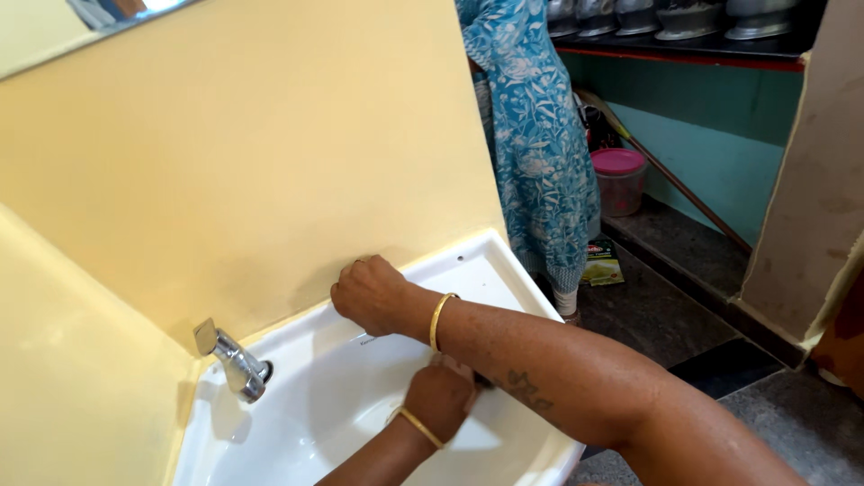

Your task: The person scrubs the interior of a white wall-mounted sink and its metal faucet with a scouring pad.

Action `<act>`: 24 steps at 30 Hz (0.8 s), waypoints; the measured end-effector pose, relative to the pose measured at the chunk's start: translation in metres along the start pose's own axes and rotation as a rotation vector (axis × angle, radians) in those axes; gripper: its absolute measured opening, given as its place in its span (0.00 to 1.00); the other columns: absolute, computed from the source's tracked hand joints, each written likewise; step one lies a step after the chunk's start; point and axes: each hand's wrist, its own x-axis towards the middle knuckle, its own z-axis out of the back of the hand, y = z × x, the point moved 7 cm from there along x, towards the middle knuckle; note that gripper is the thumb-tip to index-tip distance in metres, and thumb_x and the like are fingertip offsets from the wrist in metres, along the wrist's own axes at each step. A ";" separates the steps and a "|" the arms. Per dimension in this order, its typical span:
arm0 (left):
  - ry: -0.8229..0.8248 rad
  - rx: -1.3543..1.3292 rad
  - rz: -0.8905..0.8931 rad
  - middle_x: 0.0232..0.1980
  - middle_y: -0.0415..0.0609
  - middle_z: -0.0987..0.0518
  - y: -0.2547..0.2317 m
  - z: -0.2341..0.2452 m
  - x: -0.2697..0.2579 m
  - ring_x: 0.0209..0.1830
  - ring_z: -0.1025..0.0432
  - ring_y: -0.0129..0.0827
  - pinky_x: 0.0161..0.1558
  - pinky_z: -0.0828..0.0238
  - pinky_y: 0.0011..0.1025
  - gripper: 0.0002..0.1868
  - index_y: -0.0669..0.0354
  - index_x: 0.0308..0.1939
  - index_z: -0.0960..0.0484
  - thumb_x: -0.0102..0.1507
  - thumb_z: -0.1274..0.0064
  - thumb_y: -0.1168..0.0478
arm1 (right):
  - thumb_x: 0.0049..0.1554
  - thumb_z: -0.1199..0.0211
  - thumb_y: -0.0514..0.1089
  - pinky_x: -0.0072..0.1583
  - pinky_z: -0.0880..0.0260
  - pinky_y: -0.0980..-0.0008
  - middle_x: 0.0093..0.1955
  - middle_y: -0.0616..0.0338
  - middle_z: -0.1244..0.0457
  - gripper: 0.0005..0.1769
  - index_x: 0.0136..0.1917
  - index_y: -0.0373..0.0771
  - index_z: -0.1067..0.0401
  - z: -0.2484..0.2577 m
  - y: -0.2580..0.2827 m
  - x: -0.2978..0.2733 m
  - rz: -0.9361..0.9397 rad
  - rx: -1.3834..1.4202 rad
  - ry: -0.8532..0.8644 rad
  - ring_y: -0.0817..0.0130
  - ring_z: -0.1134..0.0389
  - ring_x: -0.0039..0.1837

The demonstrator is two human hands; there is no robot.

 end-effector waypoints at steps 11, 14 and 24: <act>-0.040 -0.221 0.290 0.35 0.52 0.17 0.015 0.052 0.018 0.39 0.23 0.49 0.40 0.26 0.44 0.07 0.59 0.35 0.18 0.58 0.44 0.60 | 0.49 0.34 0.38 0.41 0.32 0.63 0.41 0.53 0.33 0.04 0.39 0.37 0.26 -0.010 -0.003 0.003 -0.010 -0.008 0.050 0.60 0.30 0.45; -0.158 -0.285 0.152 0.41 0.55 0.17 -0.001 0.063 0.032 0.46 0.25 0.52 0.46 0.30 0.47 0.08 0.61 0.39 0.18 0.58 0.43 0.62 | 0.51 0.34 0.39 0.40 0.33 0.63 0.41 0.53 0.33 0.05 0.41 0.37 0.26 -0.009 -0.001 0.000 -0.014 -0.020 0.040 0.61 0.30 0.46; 0.016 -0.730 0.001 0.55 0.63 0.21 -0.063 0.066 0.023 0.59 0.29 0.55 0.60 0.35 0.44 0.26 0.68 0.54 0.22 0.53 0.37 0.64 | 0.51 0.35 0.39 0.39 0.35 0.61 0.43 0.56 0.32 0.04 0.42 0.41 0.21 -0.008 0.004 -0.002 -0.019 -0.058 0.089 0.60 0.30 0.48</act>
